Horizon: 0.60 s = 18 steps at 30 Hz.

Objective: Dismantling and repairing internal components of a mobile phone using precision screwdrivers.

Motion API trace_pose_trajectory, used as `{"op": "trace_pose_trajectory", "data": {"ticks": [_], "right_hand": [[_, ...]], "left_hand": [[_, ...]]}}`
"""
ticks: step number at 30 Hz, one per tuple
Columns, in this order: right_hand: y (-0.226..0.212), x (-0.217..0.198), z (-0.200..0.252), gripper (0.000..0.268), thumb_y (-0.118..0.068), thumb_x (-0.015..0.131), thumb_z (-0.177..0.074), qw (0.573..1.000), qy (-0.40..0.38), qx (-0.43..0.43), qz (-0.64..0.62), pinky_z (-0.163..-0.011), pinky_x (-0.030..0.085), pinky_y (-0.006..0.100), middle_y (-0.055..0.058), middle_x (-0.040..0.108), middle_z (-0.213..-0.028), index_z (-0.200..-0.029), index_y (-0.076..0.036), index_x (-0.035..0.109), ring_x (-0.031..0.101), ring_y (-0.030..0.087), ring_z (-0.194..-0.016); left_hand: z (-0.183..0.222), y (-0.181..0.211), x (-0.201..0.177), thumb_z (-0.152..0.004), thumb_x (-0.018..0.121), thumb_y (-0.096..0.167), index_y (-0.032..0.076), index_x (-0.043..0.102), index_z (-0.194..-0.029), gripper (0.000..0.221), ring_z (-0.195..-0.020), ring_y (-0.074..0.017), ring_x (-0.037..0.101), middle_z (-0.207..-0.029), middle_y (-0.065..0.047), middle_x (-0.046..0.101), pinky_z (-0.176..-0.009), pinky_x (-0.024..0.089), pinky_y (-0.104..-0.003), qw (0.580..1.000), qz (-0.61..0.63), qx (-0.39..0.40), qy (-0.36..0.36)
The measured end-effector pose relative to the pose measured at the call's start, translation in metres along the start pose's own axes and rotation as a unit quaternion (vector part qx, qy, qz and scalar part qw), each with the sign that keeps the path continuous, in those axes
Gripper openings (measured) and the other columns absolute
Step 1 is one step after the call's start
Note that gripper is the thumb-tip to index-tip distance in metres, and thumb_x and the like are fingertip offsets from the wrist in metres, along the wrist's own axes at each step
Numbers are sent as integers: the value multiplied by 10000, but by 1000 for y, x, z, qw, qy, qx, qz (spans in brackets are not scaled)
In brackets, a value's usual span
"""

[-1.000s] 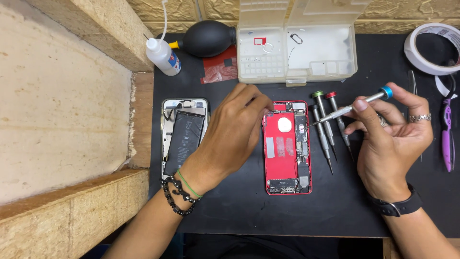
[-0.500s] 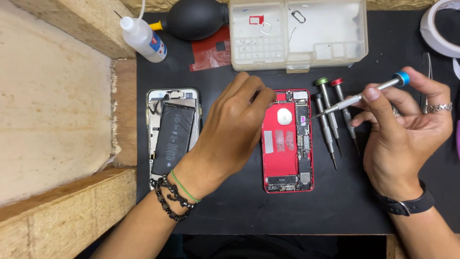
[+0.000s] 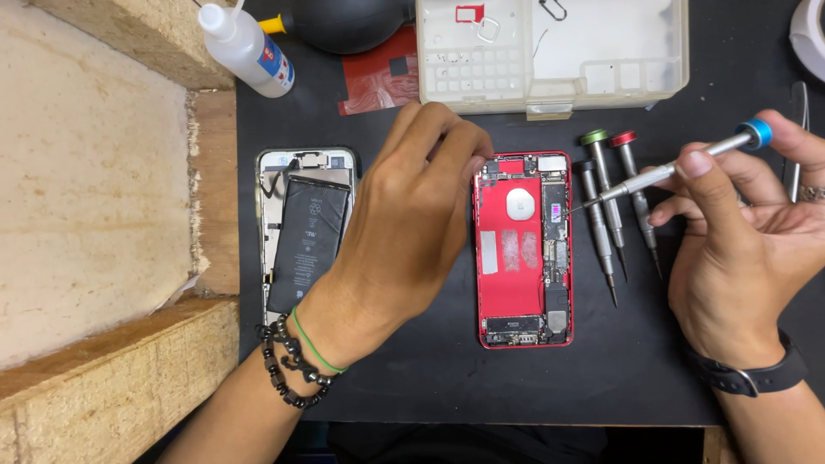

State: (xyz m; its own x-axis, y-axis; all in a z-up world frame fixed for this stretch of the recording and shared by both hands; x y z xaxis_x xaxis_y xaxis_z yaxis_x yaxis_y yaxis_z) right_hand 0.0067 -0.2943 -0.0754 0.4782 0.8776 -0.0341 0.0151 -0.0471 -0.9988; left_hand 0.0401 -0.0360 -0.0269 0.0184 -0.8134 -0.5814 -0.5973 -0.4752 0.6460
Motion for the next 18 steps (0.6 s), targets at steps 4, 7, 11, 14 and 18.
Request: {"op": "trace_pose_trajectory", "data": {"ticks": [4,7,11,14,18], "right_hand": [[0,1,-1,524,-95,792,-1073,1000,13,26,-4,-628,618,193,62,735,-1111,-1473,-148,457,738,109,-856],[1,1,-1,527,-93,783,-1070,999,13,30,-11,-626,616,187,58,739,-1109,-1478,-149,454,735,108,-850],[2,-1,-1,535,-116,778,-1075,999,13,36,3,-641,613,188,35,732,-1123,-1502,-161,459,739,102,-864],[2,0,-1,540,-126,776,-1081,999,11,35,10,-643,612,188,24,726,-1115,-1514,-152,454,733,91,-861],[4,-1,-1,547,-121,783,-1074,999,15,36,4,-640,610,191,26,735,-1121,-1515,-156,462,738,99,-857]], "left_hand": [[0,0,1,-993,446,-139,-68,545,-960,127,-897,-332,502,-962,-168,521,-758,445,-415,1000,2,-7,-9],[1,0,3,-864,583,-241,-85,595,-1088,274,-910,-323,519,-994,-163,520,-756,465,-415,1000,-6,-10,-17],[3,-1,6,-713,558,-203,-2,563,-977,332,-870,-332,468,-983,-131,489,-684,351,-426,997,-70,-9,-43],[4,-1,10,-675,578,-190,21,552,-945,343,-875,-329,472,-979,-118,514,-678,335,-422,993,-106,3,-46],[5,0,15,-562,529,-204,35,536,-918,428,-857,-319,443,-939,-100,516,-667,314,-421,990,-134,12,-44]]}}
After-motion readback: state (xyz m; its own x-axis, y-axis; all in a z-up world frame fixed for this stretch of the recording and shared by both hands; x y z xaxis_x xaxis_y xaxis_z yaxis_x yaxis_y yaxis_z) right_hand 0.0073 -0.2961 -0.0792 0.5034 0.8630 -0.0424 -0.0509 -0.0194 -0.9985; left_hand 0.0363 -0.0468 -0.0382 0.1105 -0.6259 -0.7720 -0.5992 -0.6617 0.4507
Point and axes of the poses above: each hand's wrist, its own z-axis away from the middle knuckle, its own x-axis out of the palm, y = z × x, the point moved 2 cm from there along -z, towards the middle knuckle
